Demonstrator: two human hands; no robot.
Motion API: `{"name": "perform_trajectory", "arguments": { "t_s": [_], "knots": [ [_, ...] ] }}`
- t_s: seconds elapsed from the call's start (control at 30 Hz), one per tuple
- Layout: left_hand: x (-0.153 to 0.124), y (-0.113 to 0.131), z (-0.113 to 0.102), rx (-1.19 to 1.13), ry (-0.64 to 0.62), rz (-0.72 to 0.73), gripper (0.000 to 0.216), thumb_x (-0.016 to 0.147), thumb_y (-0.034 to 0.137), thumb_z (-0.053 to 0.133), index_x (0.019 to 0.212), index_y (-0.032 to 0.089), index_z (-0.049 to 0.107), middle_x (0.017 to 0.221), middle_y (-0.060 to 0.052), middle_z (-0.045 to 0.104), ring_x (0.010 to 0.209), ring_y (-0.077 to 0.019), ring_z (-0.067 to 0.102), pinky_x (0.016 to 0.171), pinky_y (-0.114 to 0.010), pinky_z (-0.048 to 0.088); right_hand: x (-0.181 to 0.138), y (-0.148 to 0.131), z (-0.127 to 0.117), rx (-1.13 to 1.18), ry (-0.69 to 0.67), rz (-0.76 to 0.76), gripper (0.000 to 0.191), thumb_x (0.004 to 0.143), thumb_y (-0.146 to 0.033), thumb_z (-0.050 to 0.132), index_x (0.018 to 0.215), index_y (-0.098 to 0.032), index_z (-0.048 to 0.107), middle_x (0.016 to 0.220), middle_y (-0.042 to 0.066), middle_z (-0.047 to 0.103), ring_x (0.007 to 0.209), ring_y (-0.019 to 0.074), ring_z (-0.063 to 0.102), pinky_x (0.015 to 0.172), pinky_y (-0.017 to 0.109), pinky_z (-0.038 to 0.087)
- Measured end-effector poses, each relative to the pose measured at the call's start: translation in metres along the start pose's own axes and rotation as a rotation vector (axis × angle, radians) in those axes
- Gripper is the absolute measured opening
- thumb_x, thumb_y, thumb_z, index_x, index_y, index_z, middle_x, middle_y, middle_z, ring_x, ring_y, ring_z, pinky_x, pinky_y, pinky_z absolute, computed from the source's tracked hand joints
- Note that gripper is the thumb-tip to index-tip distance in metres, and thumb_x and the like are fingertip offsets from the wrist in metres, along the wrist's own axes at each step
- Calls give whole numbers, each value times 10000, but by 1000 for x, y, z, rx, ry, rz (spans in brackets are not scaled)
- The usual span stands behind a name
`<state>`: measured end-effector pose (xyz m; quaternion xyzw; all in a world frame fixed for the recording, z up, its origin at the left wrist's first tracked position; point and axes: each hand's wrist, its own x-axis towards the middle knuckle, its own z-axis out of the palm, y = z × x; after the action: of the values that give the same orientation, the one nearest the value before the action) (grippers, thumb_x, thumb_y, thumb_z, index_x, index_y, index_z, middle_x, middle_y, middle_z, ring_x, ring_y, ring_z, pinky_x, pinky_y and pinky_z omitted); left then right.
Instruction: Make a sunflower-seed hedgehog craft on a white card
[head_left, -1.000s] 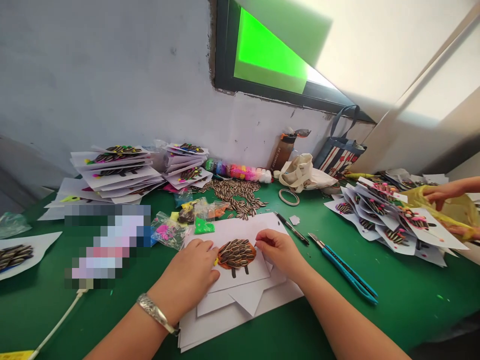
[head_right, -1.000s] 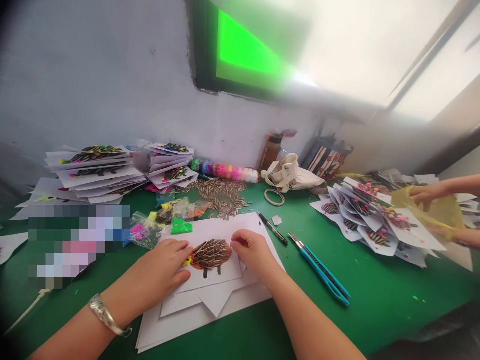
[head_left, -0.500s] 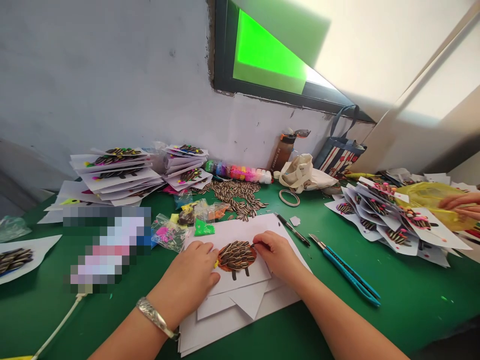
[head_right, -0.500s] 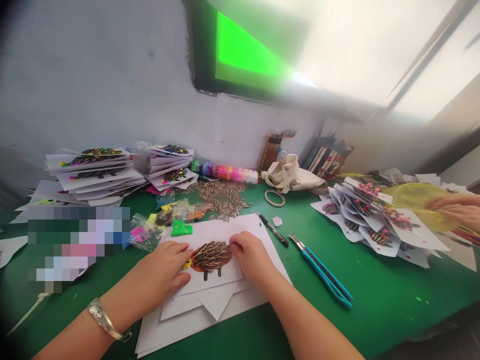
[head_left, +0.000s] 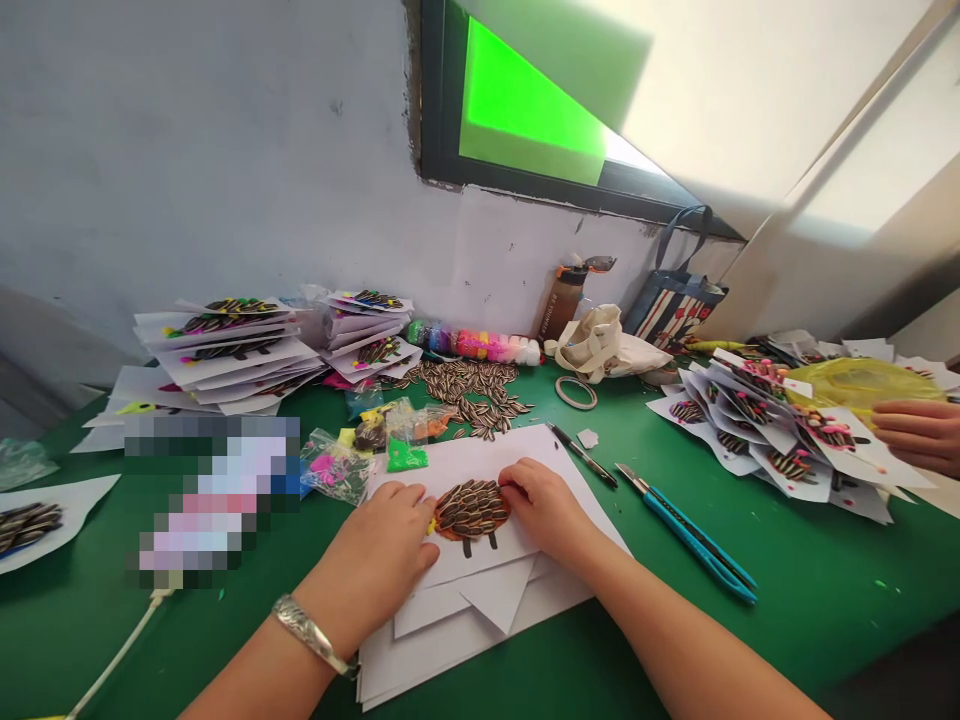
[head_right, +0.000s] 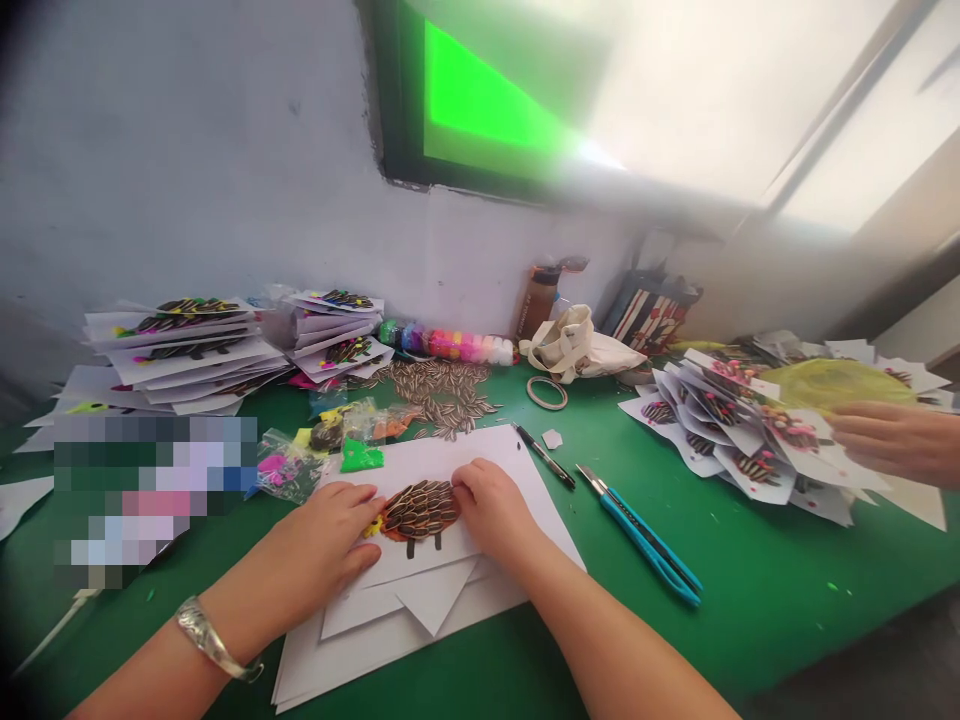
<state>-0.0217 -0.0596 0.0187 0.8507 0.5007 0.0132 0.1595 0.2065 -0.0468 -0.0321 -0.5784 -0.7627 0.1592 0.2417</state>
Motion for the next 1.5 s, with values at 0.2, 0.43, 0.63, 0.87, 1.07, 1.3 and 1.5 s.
{"name": "perform_trajectory", "arguments": {
  "t_s": [0.2, 0.43, 0.63, 0.87, 1.07, 1.3, 1.5],
  "knots": [
    [1, 1, -1, 12, -17, -10, 318, 812, 202, 499, 1084, 152, 656, 1166, -140, 628, 1178, -323, 514, 999, -461, 429, 0, 0, -1, 31, 5, 12, 184, 824, -55, 517, 850, -178, 652, 854, 42, 621, 813, 169, 564, 741, 280, 427],
    [0, 1, -2, 32, -28, -7, 331, 819, 207, 499, 1110, 145, 646, 1201, -146, 613, 1184, -325, 504, 991, -461, 436, -3, 8, -11, 132, -18, 115, 157, 849, -151, 505, 793, -197, 643, 778, 11, 640, 749, 158, 568, 687, 269, 421],
    [0, 1, -1, 20, -15, -12, 309, 819, 211, 508, 1085, 168, 657, 1157, -131, 627, 1176, -308, 515, 1006, -442, 425, -2, 6, -9, 83, -15, 49, 190, 842, -129, 482, 761, -187, 644, 800, 28, 643, 778, 161, 571, 708, 266, 415],
    [-1, 1, -2, 33, -31, -8, 331, 828, 224, 497, 1109, 141, 651, 1205, -147, 610, 1177, -326, 504, 979, -455, 443, 4, 13, -15, 103, -10, 151, 202, 828, -190, 479, 774, -199, 674, 748, -4, 674, 722, 147, 597, 656, 233, 430],
    [0, -1, 0, 17, -10, -14, 318, 815, 224, 512, 1089, 154, 658, 1152, -137, 623, 1135, -316, 526, 945, -438, 461, 50, 32, -34, -38, 31, 169, 272, 810, -147, 465, 862, -212, 724, 882, 18, 726, 833, 178, 631, 727, 247, 434],
    [-1, 0, -1, 0, -27, -15, 333, 820, 224, 511, 1110, 141, 653, 1131, -136, 624, 1123, -307, 518, 967, -427, 443, 95, 41, -18, -197, 26, 130, 327, 802, -96, 474, 976, -192, 733, 986, 76, 714, 927, 210, 614, 794, 263, 419],
    [-2, -1, 1, 3, -11, -3, 347, 826, 226, 501, 1132, 143, 644, 1154, -137, 623, 1135, -308, 515, 976, -427, 434, 95, 37, -10, -258, -22, 76, 308, 814, -69, 463, 968, -179, 706, 935, 87, 664, 884, 196, 591, 763, 255, 403]
  ]
}}
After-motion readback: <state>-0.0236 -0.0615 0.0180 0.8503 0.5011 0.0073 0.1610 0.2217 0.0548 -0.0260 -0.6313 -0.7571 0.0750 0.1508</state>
